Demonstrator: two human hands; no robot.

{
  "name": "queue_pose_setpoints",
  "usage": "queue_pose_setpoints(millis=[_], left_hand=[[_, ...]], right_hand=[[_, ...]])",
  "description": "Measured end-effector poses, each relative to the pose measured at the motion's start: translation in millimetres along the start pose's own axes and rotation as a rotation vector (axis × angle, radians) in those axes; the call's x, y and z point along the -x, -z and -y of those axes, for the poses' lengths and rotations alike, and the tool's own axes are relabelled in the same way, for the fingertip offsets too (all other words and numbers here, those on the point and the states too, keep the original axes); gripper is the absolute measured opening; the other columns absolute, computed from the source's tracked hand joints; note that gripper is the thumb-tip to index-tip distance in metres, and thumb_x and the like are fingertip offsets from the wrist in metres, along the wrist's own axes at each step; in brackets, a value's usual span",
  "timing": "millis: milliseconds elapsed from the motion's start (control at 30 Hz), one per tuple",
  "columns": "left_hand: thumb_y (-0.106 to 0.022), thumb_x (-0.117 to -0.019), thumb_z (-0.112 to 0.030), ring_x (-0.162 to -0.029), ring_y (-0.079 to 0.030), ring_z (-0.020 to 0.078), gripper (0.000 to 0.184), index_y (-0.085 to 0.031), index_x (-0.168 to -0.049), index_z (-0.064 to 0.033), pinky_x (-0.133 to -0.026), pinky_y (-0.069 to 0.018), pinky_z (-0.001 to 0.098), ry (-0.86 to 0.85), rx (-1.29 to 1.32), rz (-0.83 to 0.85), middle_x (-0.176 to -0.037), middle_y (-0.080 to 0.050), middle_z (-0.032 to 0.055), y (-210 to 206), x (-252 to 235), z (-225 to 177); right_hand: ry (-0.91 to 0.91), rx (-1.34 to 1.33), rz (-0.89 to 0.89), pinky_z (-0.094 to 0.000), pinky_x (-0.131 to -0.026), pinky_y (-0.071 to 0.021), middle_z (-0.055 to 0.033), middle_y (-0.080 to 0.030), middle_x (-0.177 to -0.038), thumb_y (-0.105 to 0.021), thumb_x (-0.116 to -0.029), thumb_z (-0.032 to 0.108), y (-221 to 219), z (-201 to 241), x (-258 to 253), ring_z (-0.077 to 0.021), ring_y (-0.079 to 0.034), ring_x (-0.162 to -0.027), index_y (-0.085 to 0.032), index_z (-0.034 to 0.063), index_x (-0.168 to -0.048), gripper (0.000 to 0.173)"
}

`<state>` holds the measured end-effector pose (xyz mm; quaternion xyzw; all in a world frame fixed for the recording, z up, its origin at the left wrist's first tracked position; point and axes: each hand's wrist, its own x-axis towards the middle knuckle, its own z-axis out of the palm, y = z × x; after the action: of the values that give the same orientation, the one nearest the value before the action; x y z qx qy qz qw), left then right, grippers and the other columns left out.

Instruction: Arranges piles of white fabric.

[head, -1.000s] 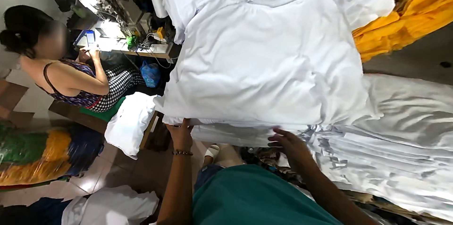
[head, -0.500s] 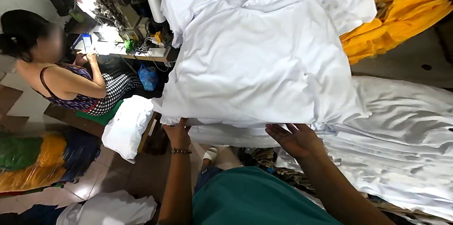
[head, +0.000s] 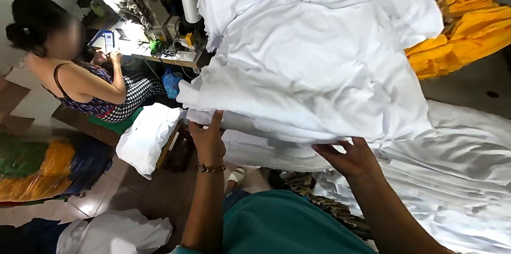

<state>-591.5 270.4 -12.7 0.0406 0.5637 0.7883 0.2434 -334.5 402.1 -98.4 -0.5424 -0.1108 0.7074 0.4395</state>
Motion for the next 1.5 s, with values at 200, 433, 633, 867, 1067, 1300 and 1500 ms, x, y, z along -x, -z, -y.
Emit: queue_pose_setpoints(millis=[200, 433, 633, 867, 1067, 1300, 1500], left_hand=[[-0.076, -0.0902, -0.004, -0.109, -0.067, 0.0288, 0.072, -0.035, -0.149, -0.0114, -0.082, -0.0622, 0.0496, -0.011, 0.028, 0.065, -0.129, -0.057, 0.0159, -1.0, 7.6, -9.2], [-0.074, -0.0936, -0.009, -0.108, -0.067, 0.0306, 0.069, -0.034, -0.15, -0.0125, -0.082, -0.0623, 0.0491, 0.031, 0.032, 0.084, -0.131, -0.056, 0.0173, -3.5, 0.3, -19.1], [-0.068, -0.0981, -0.013, -0.111, -0.066, 0.0327, 0.064, -0.032, -0.151, -0.014, -0.082, -0.061, 0.0522, 0.101, 0.055, 0.053, -0.134, -0.055, 0.018, 3.5, -7.3, -9.8], [-0.067, -0.0976, -0.007, -0.11, -0.065, 0.0301, 0.063, -0.032, -0.15, -0.0143, -0.082, -0.0599, 0.0508, 0.145, 0.029, -0.016, -0.132, -0.057, 0.0168, 10.8, -12.2, 9.2], [-0.068, -0.0958, -0.004, -0.108, -0.066, 0.0297, 0.063, -0.035, -0.148, -0.0138, -0.082, -0.0603, 0.0508, 0.107, 0.047, -0.011, -0.129, -0.058, 0.0166, 9.5, -12.5, 12.1], [-0.068, -0.0963, -0.004, -0.11, -0.065, 0.0306, 0.065, -0.032, -0.15, -0.0136, -0.083, -0.06, 0.0516, 0.113, 0.028, -0.019, -0.132, -0.056, 0.0176, 10.3, -13.6, 14.3], [-0.066, -0.0973, -0.005, -0.111, -0.064, 0.0307, 0.063, -0.032, -0.15, -0.0137, -0.083, -0.0589, 0.0526, 0.131, 0.03, -0.036, -0.133, -0.055, 0.0173, 15.2, -17.9, 21.3]], right_hand=[[0.022, -0.084, 0.035, -0.0487, -0.093, -0.0551, -0.0133, -0.048, -0.138, -0.046, -0.1059, 0.043, -10.6, 13.3, 11.9, -0.03, -0.057, -0.122, -0.036, 0.017, -0.144, 0.047], [0.068, -0.065, 0.017, -0.0473, -0.095, -0.0548, -0.0116, -0.049, -0.139, -0.046, -0.1048, 0.047, -24.5, 43.6, 29.0, -0.0291, -0.057, -0.123, -0.038, 0.0165, -0.145, 0.051], [0.044, -0.138, 0.005, -0.0492, -0.097, -0.0531, -0.0118, -0.046, -0.143, -0.046, -0.1047, 0.046, -24.4, 38.8, 24.1, -0.0301, -0.054, -0.128, -0.037, 0.0176, -0.147, 0.052], [0.041, -0.281, 0.016, -0.0515, -0.098, -0.0526, -0.0112, -0.041, -0.148, -0.041, -0.1056, 0.045, -9.8, 8.9, 12.1, -0.0317, -0.052, -0.13, -0.03, 0.0203, -0.152, 0.053], [-0.097, -0.184, 0.018, -0.0377, -0.088, -0.0586, -0.0134, -0.054, -0.129, -0.032, -0.1087, 0.042, 37.6, -43.5, -18.9, -0.0241, -0.067, -0.106, -0.027, 0.0103, -0.148, 0.051], [-0.219, -0.129, -0.033, -0.0372, -0.097, -0.054, -0.0164, -0.047, -0.144, -0.041, -0.1062, 0.042, 5.7, -52.1, -19.4, -0.0263, -0.059, -0.122, -0.028, 0.009, -0.153, 0.059], [-0.159, -0.29, -0.086, -0.0488, -0.104, -0.0502, -0.0143, -0.038, -0.155, -0.041, -0.1044, 0.04, 2.6, -49.1, -23.8, -0.0319, -0.049, -0.136, -0.025, 0.0156, -0.155, 0.059]])
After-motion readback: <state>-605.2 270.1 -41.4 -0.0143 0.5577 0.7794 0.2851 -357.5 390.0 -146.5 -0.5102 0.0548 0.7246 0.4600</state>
